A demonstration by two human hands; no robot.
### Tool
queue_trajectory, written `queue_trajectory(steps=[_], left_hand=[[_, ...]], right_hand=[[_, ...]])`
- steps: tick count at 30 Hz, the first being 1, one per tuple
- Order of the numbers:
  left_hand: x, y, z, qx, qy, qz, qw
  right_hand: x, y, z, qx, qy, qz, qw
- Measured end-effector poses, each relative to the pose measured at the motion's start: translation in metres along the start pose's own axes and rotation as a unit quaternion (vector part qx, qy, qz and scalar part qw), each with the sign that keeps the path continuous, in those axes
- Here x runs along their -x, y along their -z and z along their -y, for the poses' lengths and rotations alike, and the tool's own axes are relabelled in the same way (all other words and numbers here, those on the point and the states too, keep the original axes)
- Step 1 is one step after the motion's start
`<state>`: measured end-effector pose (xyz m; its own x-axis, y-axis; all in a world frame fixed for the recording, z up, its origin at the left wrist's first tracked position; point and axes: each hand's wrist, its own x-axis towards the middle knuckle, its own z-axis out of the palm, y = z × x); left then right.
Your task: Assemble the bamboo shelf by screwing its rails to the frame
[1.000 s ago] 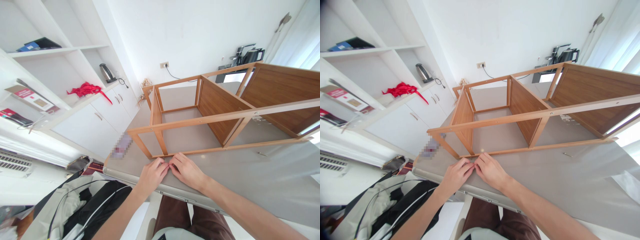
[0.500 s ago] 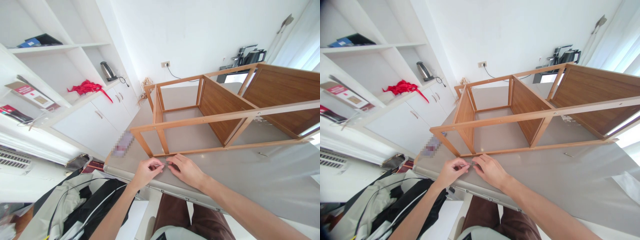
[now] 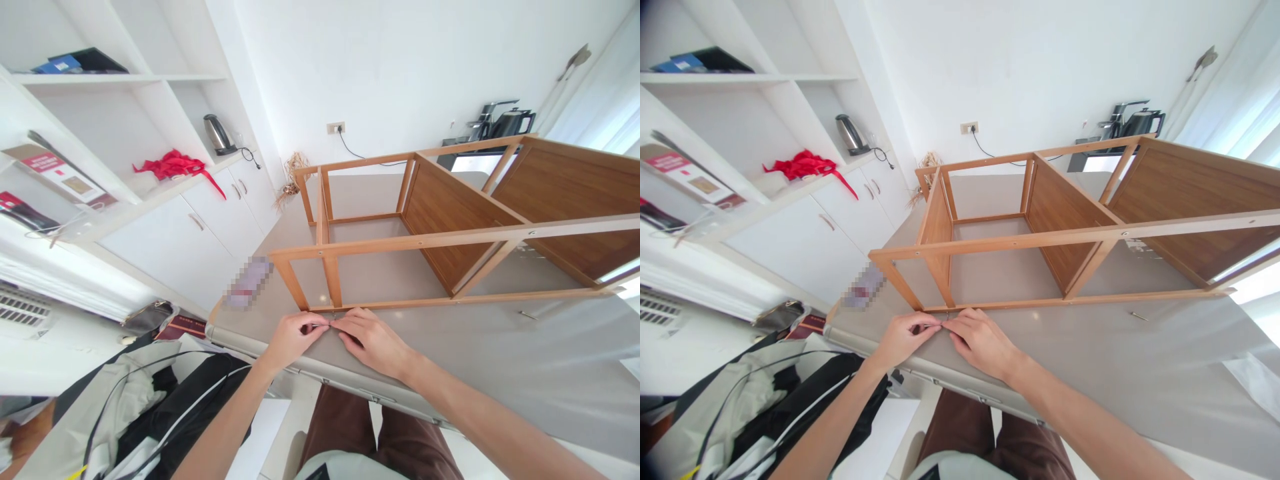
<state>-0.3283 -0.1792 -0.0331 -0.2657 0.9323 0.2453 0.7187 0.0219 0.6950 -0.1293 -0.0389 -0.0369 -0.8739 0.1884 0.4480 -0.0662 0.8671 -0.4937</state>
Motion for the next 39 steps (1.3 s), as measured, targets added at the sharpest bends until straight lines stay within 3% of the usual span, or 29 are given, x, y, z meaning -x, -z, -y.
queue_trajectory(steps=[10, 39], left_hand=[[0.003, -0.002, -0.008, -0.048, -0.016, -0.019, 0.999], [0.002, -0.007, -0.009, -0.019, -0.022, -0.046, 0.999]], right_hand=[[-0.002, 0.001, 0.004, 0.035, 0.012, 0.01, 0.999], [-0.001, -0.001, 0.001, 0.025, 0.016, -0.004, 1.0]])
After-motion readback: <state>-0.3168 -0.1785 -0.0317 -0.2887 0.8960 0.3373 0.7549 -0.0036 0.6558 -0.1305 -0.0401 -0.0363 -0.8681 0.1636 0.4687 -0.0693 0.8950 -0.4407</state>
